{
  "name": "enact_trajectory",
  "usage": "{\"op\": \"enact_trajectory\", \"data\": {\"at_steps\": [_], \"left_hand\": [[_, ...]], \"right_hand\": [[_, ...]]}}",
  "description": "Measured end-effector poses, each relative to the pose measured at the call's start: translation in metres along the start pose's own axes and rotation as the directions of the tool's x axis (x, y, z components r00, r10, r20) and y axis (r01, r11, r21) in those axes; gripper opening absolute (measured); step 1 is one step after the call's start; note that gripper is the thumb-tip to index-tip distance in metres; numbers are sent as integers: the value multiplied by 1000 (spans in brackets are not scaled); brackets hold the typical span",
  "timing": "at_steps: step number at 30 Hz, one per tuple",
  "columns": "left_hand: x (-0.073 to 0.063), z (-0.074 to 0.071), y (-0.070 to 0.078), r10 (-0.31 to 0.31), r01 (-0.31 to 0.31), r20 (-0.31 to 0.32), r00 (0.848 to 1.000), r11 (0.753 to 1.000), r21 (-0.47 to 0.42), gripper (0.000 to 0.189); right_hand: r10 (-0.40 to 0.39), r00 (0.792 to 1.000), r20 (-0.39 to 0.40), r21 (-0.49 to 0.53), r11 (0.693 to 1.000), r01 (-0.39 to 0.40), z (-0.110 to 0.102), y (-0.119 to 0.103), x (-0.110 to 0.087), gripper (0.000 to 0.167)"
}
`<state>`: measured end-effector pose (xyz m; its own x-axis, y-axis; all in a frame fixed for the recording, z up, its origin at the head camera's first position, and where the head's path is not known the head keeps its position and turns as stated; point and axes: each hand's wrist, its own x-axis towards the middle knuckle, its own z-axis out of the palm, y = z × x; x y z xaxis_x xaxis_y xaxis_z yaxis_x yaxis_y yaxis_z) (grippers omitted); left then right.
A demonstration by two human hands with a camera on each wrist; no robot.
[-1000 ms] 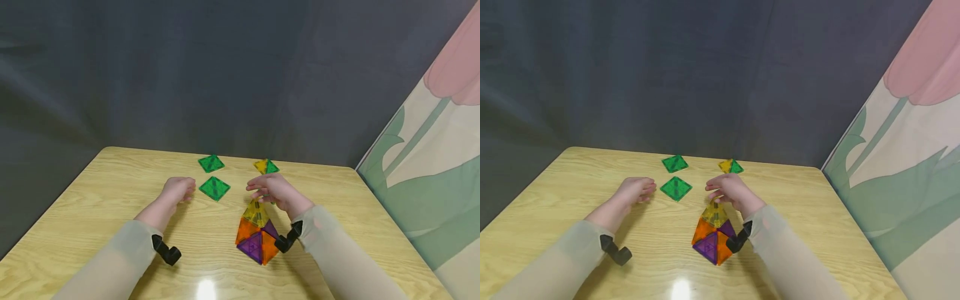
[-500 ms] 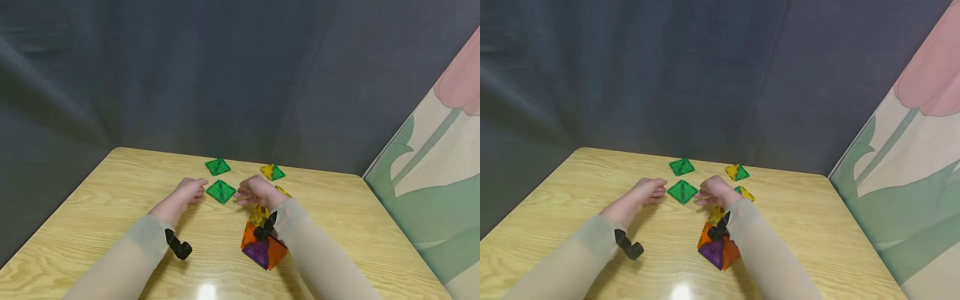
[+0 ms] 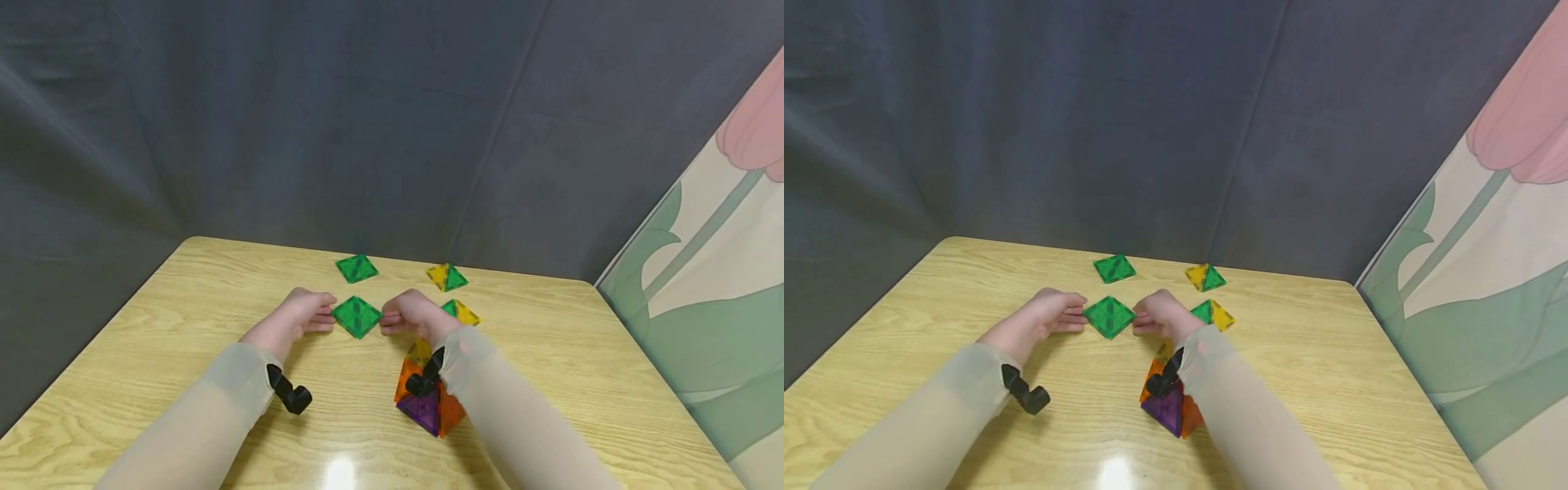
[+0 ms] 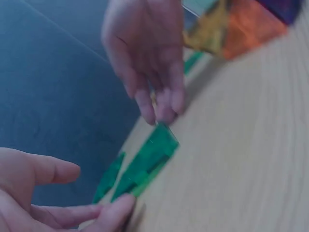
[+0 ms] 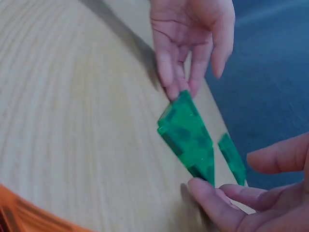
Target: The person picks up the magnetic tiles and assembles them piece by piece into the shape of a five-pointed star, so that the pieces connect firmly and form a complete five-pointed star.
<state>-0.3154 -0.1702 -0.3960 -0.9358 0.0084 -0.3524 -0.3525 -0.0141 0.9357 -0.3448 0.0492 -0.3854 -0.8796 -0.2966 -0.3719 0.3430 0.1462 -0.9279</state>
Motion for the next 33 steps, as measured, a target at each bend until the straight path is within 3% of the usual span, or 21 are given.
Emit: {"op": "enact_trajectory", "data": {"at_steps": [6, 9, 12, 22, 27, 33], "left_hand": [[5, -4, -12, 37, -32, -79, 996, 997, 67, 33], [3, -5, -17, 67, -58, -108, 992, 995, 86, 29], [-3, -7, -18, 79, -74, -117, 990, 996, 51, 28], [-34, -1, -9, 99, -107, -60, 993, 986, -130, 30], [-44, 5, -8, 108, -110, -24, 994, 989, -97, 25], [-53, 17, -19, 116, -113, 49, 992, 992, -63, 24]], "right_hand": [[32, 999, -13, 15, 999, -31, 14, 6, 4, 26], [42, 999, -8, 31, 999, -41, 17, 8, 5, 26], [42, 999, -1, 35, 998, -42, 18, 8, 2, 25], [-29, 997, 67, 72, 997, 24, 5, 9, -23, 24], [-71, 995, 63, 86, 994, 66, -6, 6, -43, 26], [-106, 992, 62, 27, 994, 104, -25, 1, -60, 27]]}}
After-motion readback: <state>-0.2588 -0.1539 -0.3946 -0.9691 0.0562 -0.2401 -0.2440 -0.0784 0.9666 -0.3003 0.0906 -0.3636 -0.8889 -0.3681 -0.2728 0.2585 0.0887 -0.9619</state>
